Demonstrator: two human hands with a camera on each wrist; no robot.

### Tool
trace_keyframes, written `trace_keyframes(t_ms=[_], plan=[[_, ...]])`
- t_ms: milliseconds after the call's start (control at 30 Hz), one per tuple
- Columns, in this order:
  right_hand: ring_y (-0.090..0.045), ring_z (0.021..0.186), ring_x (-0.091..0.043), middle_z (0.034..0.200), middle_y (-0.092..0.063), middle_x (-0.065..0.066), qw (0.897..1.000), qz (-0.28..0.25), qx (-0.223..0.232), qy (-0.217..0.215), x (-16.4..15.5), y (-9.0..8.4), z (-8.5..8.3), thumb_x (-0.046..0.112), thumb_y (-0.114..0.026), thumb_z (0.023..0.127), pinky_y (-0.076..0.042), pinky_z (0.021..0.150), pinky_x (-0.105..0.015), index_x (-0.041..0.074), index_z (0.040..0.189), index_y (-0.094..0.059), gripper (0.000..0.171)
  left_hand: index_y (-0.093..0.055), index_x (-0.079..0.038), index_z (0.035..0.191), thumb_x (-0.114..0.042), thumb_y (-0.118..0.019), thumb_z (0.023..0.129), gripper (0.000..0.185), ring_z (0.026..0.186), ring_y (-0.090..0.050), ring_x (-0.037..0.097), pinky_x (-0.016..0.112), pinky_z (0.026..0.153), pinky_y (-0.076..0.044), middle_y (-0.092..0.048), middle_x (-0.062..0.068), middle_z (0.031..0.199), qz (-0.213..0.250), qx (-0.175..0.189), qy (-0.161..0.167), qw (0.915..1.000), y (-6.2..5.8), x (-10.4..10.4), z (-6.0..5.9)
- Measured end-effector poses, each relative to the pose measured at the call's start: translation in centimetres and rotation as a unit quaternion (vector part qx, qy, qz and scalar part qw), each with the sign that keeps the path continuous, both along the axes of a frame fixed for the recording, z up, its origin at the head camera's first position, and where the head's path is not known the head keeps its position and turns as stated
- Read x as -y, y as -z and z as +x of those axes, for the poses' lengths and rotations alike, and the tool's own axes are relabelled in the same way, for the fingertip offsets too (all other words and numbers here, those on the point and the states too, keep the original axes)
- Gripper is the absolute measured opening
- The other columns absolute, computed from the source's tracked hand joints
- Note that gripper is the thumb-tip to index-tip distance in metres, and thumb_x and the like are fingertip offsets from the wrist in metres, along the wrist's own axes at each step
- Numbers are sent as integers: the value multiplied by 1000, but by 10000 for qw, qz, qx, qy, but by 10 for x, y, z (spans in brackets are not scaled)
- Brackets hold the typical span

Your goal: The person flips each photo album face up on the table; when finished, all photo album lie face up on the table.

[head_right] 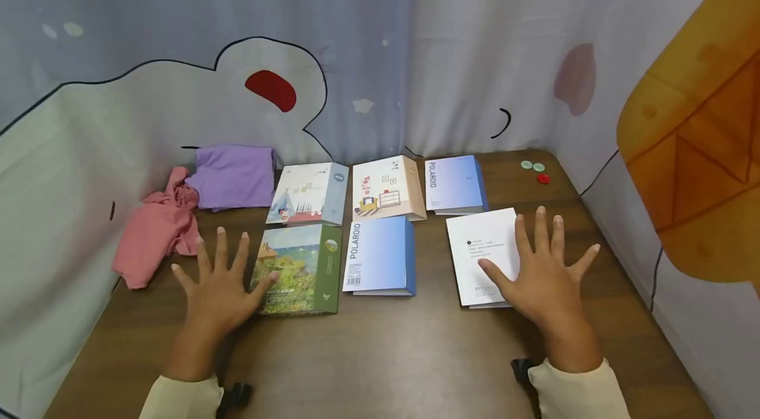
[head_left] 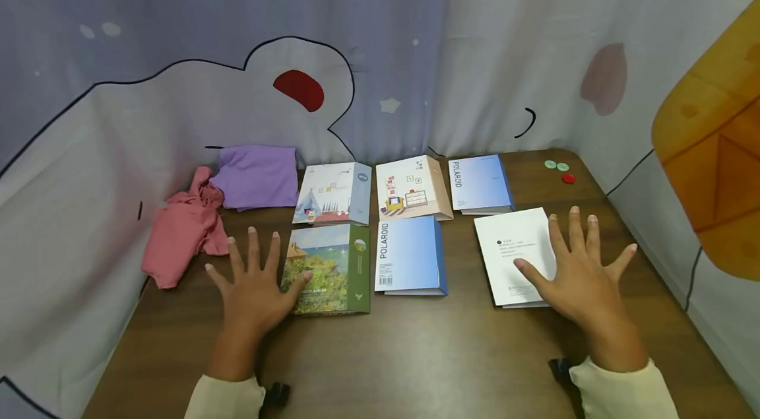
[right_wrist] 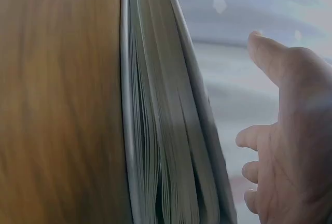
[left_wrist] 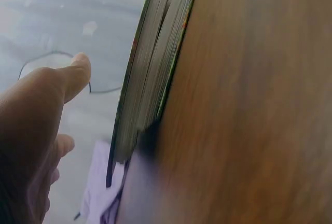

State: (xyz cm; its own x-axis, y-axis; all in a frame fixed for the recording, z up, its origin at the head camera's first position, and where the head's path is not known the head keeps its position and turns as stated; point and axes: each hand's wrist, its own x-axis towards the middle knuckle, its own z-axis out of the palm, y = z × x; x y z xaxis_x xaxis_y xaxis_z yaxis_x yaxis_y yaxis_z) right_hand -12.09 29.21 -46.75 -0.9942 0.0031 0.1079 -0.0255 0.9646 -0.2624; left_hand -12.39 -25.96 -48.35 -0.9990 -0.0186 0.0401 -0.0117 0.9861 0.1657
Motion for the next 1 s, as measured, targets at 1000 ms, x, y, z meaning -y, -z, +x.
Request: trace_keyframes(t_ms=[1000], plan=[[-11, 172, -42, 186, -10, -14, 9705, -696, 247, -2297, 120, 9, -19, 70, -67, 99, -15, 131, -78, 16, 175, -30, 101, -30, -27, 175, -75, -80, 83, 115, 169, -13, 53, 92, 120, -13, -15, 14, 185, 681, -235, 2168, 9736, 5, -65, -3]])
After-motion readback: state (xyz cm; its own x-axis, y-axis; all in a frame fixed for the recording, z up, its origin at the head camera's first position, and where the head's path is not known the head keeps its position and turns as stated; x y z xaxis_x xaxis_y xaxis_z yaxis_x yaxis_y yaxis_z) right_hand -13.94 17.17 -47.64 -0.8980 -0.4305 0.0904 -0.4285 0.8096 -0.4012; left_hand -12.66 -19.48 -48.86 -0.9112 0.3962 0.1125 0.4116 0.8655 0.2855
